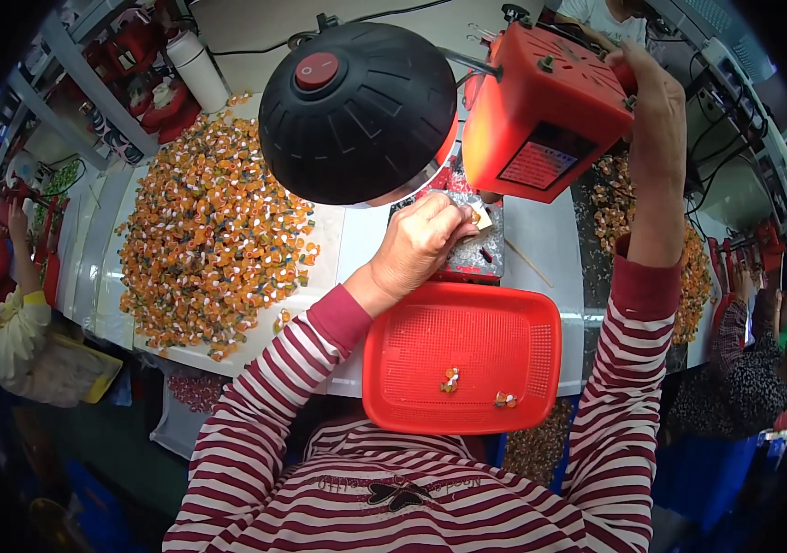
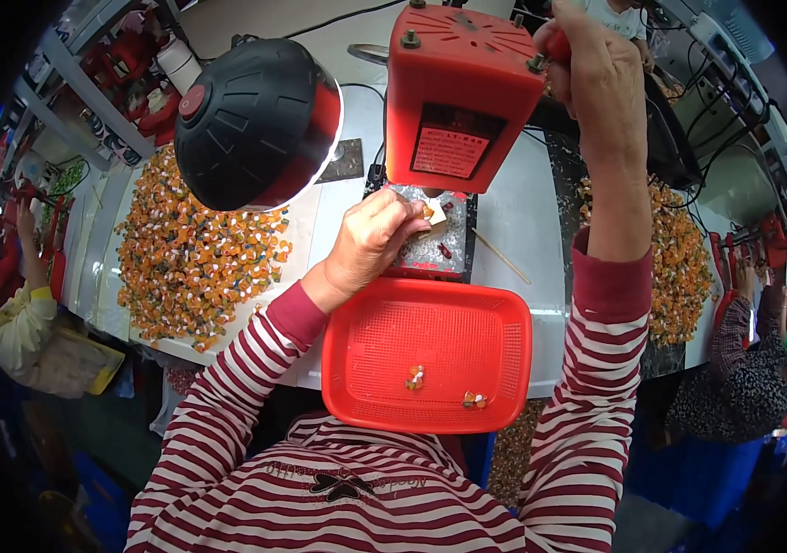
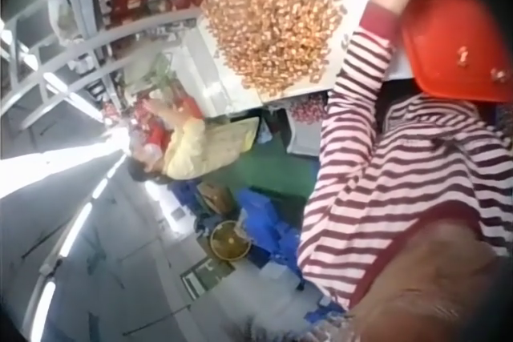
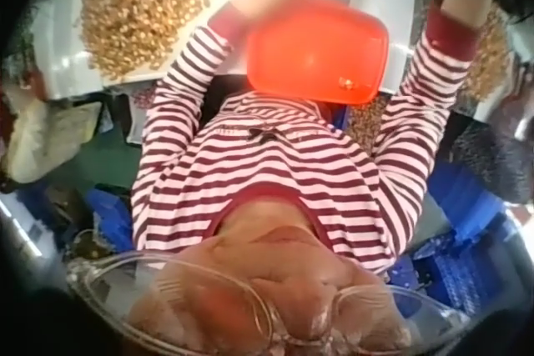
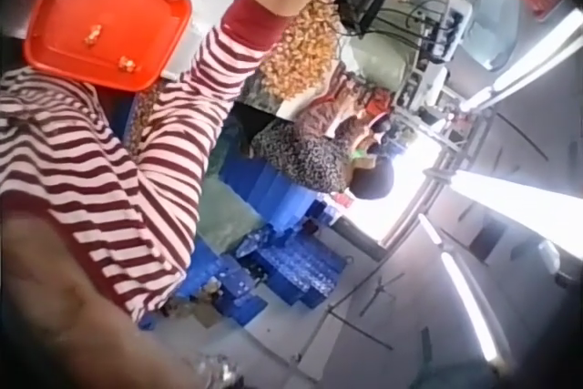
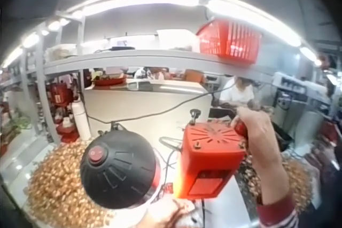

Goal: Assembling small plastic toy components using a manual press machine on a factory workbench.

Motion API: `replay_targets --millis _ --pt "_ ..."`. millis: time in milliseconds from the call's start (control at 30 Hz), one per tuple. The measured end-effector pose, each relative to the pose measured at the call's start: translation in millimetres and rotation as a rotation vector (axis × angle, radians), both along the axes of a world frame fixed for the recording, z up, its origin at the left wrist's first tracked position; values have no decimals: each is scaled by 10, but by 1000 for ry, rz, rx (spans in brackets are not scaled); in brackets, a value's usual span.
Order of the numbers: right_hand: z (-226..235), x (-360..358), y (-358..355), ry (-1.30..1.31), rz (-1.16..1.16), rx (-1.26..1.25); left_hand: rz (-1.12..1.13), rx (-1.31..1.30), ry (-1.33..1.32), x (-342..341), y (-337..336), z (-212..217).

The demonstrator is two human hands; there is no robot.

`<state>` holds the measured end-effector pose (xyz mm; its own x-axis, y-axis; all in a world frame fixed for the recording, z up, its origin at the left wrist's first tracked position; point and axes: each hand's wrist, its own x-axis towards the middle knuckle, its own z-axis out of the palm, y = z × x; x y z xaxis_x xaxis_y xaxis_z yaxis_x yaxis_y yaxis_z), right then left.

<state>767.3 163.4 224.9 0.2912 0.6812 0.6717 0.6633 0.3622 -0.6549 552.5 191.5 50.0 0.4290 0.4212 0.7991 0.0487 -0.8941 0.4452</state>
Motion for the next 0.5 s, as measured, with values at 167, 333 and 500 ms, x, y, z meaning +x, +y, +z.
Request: replay_targets --millis 167,333,500 --pt "-361 -461 -439 112 48 6 16 75 36 -31 57 33" --pt "-652 -616 -446 186 46 73 15 107 56 -48 112 0" --pt "-812 -647 -457 154 29 74 25 93 32 -63 103 -30"
